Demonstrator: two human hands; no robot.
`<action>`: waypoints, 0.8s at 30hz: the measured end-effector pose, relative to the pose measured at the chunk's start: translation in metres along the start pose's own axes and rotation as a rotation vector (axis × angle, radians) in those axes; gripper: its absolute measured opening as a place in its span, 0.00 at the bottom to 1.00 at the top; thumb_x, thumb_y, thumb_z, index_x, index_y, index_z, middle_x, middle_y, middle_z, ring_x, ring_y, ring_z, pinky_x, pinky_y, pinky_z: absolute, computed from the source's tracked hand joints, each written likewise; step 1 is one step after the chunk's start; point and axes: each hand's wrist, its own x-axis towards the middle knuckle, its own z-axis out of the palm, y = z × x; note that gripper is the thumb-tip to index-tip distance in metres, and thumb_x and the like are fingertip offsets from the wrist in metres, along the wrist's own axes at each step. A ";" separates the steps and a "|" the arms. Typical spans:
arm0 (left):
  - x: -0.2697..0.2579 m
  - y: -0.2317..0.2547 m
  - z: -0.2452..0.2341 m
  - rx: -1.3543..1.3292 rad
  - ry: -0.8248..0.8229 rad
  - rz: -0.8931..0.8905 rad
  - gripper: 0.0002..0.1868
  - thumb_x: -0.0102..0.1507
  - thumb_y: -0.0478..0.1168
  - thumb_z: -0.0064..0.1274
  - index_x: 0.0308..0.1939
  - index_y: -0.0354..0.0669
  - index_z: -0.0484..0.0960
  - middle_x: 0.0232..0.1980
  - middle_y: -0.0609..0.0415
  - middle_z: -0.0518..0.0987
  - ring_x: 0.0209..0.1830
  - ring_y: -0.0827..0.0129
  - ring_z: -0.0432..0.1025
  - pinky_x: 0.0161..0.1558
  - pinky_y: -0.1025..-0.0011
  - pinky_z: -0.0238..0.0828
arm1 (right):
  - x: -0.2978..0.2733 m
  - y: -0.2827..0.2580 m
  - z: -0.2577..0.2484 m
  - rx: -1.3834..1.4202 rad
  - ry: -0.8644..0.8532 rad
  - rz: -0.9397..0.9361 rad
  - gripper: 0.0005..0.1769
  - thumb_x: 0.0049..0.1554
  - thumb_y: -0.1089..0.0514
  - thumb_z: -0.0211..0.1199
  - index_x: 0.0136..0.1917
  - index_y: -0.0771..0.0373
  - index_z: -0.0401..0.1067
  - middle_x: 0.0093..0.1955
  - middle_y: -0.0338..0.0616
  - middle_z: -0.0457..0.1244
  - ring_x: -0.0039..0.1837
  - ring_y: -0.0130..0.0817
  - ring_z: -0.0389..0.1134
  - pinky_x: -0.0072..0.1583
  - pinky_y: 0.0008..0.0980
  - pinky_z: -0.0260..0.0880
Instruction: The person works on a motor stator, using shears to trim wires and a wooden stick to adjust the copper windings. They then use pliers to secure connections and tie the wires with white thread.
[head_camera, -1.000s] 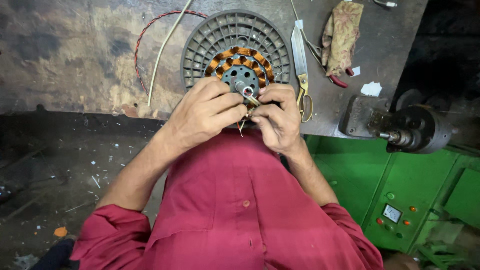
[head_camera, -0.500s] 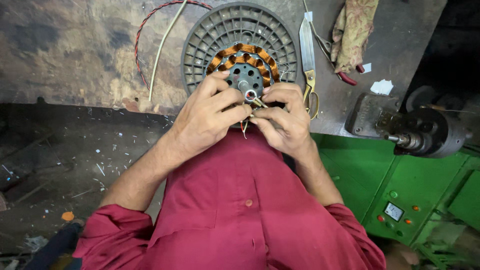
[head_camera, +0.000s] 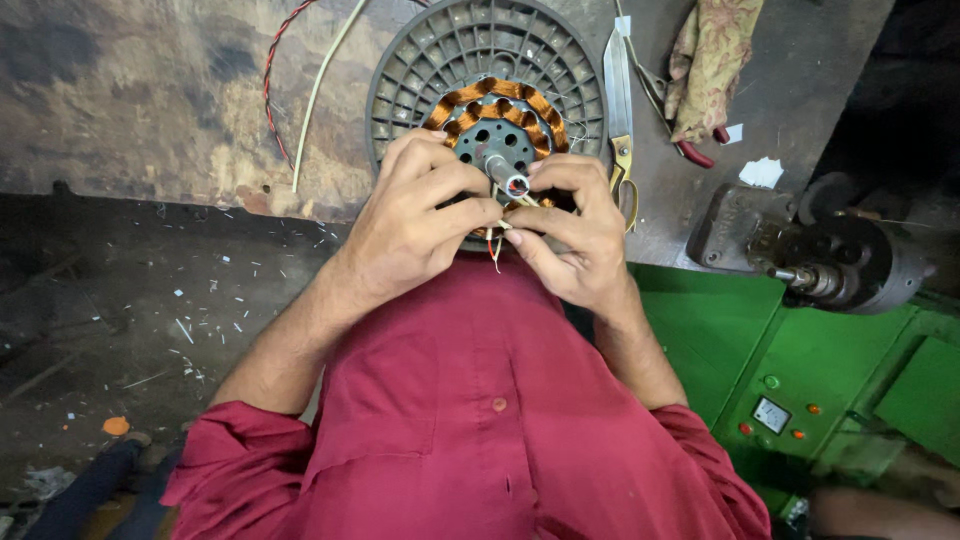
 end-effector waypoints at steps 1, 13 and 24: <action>0.000 0.000 0.000 -0.007 0.003 0.002 0.10 0.61 0.30 0.60 0.45 0.45 0.85 0.47 0.58 0.79 0.54 0.62 0.69 0.70 0.51 0.60 | 0.000 -0.001 0.000 0.008 -0.004 0.010 0.09 0.53 0.62 0.74 0.48 0.63 0.80 0.59 0.48 0.63 0.66 0.47 0.65 0.68 0.44 0.67; 0.001 -0.003 -0.002 -0.071 -0.005 0.007 0.09 0.61 0.29 0.60 0.44 0.44 0.84 0.47 0.57 0.79 0.54 0.61 0.71 0.70 0.51 0.60 | 0.008 -0.003 0.001 0.107 0.011 0.057 0.08 0.45 0.67 0.70 0.41 0.65 0.78 0.58 0.49 0.62 0.64 0.46 0.65 0.64 0.40 0.66; 0.001 -0.001 -0.001 0.039 -0.030 0.048 0.09 0.61 0.32 0.59 0.45 0.45 0.84 0.48 0.58 0.76 0.53 0.60 0.68 0.73 0.48 0.59 | 0.012 -0.008 -0.003 0.060 -0.035 0.089 0.09 0.44 0.66 0.71 0.41 0.66 0.77 0.56 0.49 0.62 0.62 0.46 0.66 0.63 0.40 0.67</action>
